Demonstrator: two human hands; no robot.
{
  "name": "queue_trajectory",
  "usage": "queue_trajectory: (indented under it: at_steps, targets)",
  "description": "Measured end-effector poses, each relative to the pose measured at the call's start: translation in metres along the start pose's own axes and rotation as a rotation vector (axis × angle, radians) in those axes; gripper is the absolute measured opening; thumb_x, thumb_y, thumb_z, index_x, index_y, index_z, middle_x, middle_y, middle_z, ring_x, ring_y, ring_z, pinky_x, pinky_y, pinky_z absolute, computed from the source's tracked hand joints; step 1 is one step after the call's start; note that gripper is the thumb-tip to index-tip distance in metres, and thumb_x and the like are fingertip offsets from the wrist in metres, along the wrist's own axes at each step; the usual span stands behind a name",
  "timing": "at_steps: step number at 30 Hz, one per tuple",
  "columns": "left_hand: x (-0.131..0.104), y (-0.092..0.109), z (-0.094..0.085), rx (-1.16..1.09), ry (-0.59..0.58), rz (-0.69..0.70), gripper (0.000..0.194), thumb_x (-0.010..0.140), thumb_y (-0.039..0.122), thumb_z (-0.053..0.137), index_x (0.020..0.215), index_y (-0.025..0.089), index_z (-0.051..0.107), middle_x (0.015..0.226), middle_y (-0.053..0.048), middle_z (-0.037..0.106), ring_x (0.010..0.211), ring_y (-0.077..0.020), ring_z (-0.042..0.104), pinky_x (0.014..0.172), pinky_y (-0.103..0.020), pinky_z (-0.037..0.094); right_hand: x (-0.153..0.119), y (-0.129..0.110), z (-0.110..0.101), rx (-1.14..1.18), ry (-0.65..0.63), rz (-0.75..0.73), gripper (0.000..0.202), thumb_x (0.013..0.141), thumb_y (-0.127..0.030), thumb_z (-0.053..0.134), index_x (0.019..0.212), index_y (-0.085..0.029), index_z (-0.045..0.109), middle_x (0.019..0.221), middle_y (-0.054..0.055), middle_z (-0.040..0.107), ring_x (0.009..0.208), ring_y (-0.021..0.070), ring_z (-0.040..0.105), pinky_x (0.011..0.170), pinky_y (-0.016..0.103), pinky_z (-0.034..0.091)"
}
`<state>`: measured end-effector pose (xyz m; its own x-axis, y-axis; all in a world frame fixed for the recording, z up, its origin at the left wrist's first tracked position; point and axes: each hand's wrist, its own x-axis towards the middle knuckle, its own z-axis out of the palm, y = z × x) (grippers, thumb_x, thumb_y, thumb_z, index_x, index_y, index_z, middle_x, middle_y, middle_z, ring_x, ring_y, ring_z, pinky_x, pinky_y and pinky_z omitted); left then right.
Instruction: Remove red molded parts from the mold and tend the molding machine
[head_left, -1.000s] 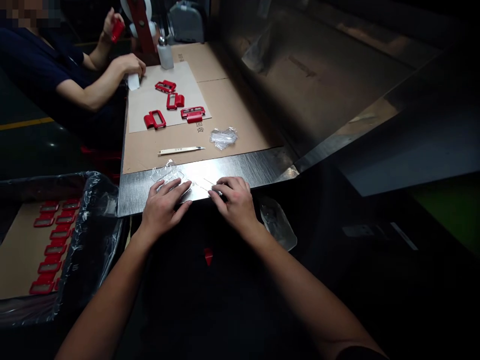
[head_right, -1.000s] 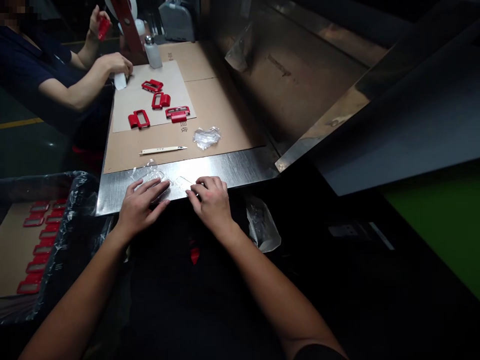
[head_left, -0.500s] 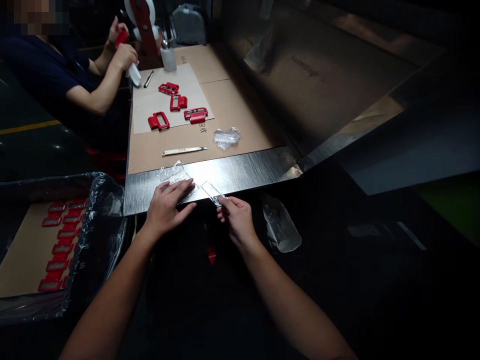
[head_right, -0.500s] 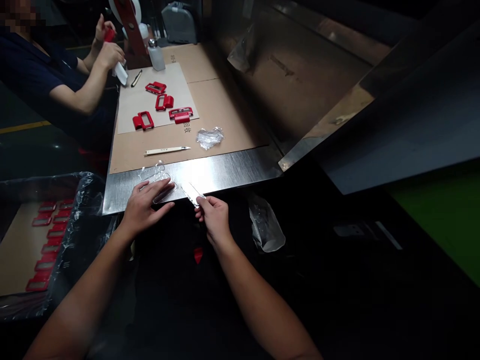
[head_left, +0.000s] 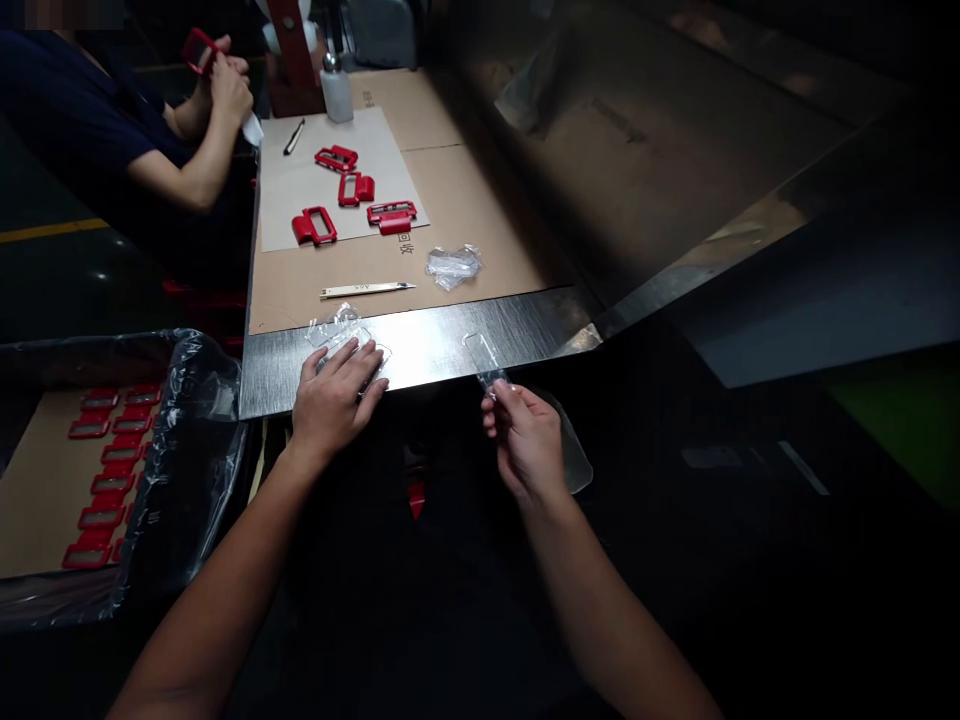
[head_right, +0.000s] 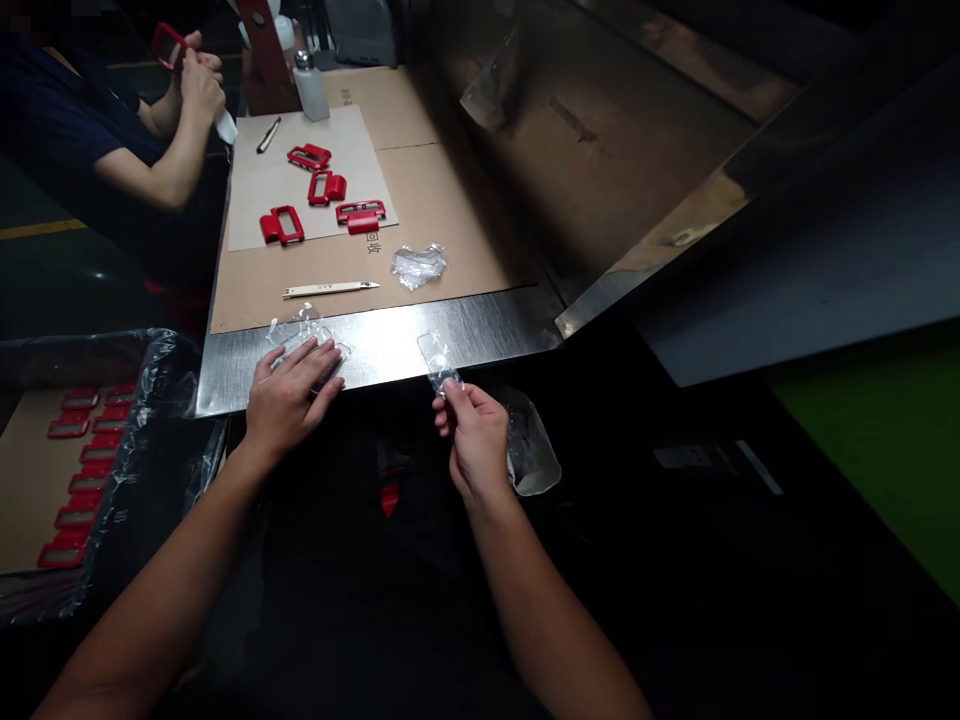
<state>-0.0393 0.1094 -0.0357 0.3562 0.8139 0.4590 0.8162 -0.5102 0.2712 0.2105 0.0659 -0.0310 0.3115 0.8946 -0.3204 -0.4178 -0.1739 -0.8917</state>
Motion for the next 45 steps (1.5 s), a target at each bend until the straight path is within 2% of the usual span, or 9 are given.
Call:
queue_trajectory:
  at_steps: [4, 11, 21, 26, 32, 35, 38, 41, 45]
  targets:
    - [-0.005, 0.030, -0.012, -0.306, 0.203, -0.071, 0.026, 0.095, 0.024, 0.069, 0.120, 0.020, 0.070, 0.125, -0.010, 0.073, 0.121, -0.0286, 0.065, 0.107, -0.047, 0.044, -0.043, -0.015, -0.007, 0.059, -0.226, 0.245, 0.031, 0.080, -0.042, 0.087, 0.082, -0.014, 0.074, 0.075, 0.002, 0.068, 0.055, 0.0060, 0.054, 0.046, 0.015, 0.039]
    - [-0.023, 0.099, -0.029, -1.196, -0.031, -0.399, 0.008, 0.096, 0.027, 0.069, 0.100, 0.021, 0.074, 0.100, -0.003, 0.073, 0.095, -0.0167, 0.069, 0.089, -0.029, 0.053, -0.093, -0.014, -0.014, 0.086, -0.333, 0.430, 0.029, 0.084, -0.040, 0.085, 0.079, -0.013, 0.075, 0.068, 0.002, 0.067, 0.051, 0.0039, 0.052, 0.048, 0.013, 0.040]
    - [-0.032, 0.099, -0.032, -1.497, -0.142, -0.555, 0.012, 0.095, 0.025, 0.069, 0.089, 0.017, 0.074, 0.088, -0.004, 0.071, 0.085, -0.0154, 0.065, 0.080, -0.027, 0.052, -0.102, -0.003, -0.025, 0.029, -0.521, 0.360, 0.022, 0.093, -0.038, 0.076, 0.085, -0.018, 0.077, 0.071, 0.004, 0.070, 0.055, 0.0083, 0.058, 0.051, 0.017, 0.043]
    - [-0.045, 0.124, -0.011, -1.869, -0.178, -1.156, 0.017, 0.088, 0.024, 0.069, 0.075, 0.014, 0.063, 0.073, -0.001, 0.059, 0.064, -0.0105, 0.055, 0.061, -0.022, 0.048, -0.108, -0.005, -0.020, -0.207, -0.500, -0.040, 0.015, 0.097, -0.026, 0.070, 0.086, -0.020, 0.077, 0.078, 0.004, 0.070, 0.075, 0.0143, 0.065, 0.070, 0.025, 0.052]
    - [-0.073, 0.149, -0.001, -2.003, -0.517, -1.574, 0.018, 0.087, 0.030, 0.067, 0.083, 0.014, 0.059, 0.069, 0.002, 0.052, 0.053, -0.0063, 0.047, 0.047, -0.017, 0.034, -0.108, -0.010, -0.015, -0.284, -0.406, -0.068, 0.018, 0.097, -0.026, 0.070, 0.081, -0.020, 0.074, 0.071, 0.001, 0.067, 0.063, 0.0128, 0.063, 0.059, 0.023, 0.052]
    - [-0.072, 0.141, -0.007, -1.812, -0.201, -1.491, 0.017, 0.089, 0.030, 0.070, 0.092, 0.017, 0.059, 0.074, 0.004, 0.052, 0.054, -0.0047, 0.045, 0.048, -0.015, 0.033, -0.108, -0.010, -0.019, -0.362, -0.349, -0.076, 0.020, 0.096, -0.029, 0.071, 0.079, -0.020, 0.074, 0.070, 0.002, 0.067, 0.063, 0.0131, 0.061, 0.059, 0.024, 0.049]
    - [-0.059, 0.125, -0.019, -1.574, 0.151, -1.150, 0.022, 0.091, 0.037, 0.071, 0.104, 0.020, 0.064, 0.080, 0.002, 0.057, 0.061, -0.0069, 0.051, 0.053, -0.017, 0.041, -0.109, -0.009, -0.022, -0.411, -0.330, -0.057, 0.021, 0.096, -0.031, 0.072, 0.078, -0.021, 0.074, 0.069, 0.002, 0.067, 0.063, 0.0137, 0.059, 0.059, 0.025, 0.047]
    - [-0.043, 0.113, -0.029, -1.241, 0.228, -0.772, 0.018, 0.090, 0.033, 0.075, 0.100, 0.020, 0.071, 0.082, 0.000, 0.061, 0.068, -0.0095, 0.056, 0.059, -0.020, 0.047, -0.112, -0.007, -0.022, -0.432, -0.336, -0.057, 0.020, 0.095, -0.032, 0.072, 0.078, -0.021, 0.074, 0.069, 0.002, 0.067, 0.064, 0.0145, 0.061, 0.061, 0.026, 0.047]
    - [-0.037, 0.110, -0.031, -0.824, 0.296, -0.543, 0.008, 0.088, 0.020, 0.076, 0.083, 0.018, 0.070, 0.082, 0.000, 0.060, 0.068, -0.0097, 0.057, 0.057, -0.021, 0.047, -0.113, -0.004, -0.021, -0.455, -0.314, -0.042, 0.021, 0.094, -0.033, 0.073, 0.078, -0.021, 0.075, 0.070, 0.002, 0.068, 0.065, 0.0145, 0.062, 0.062, 0.026, 0.048]
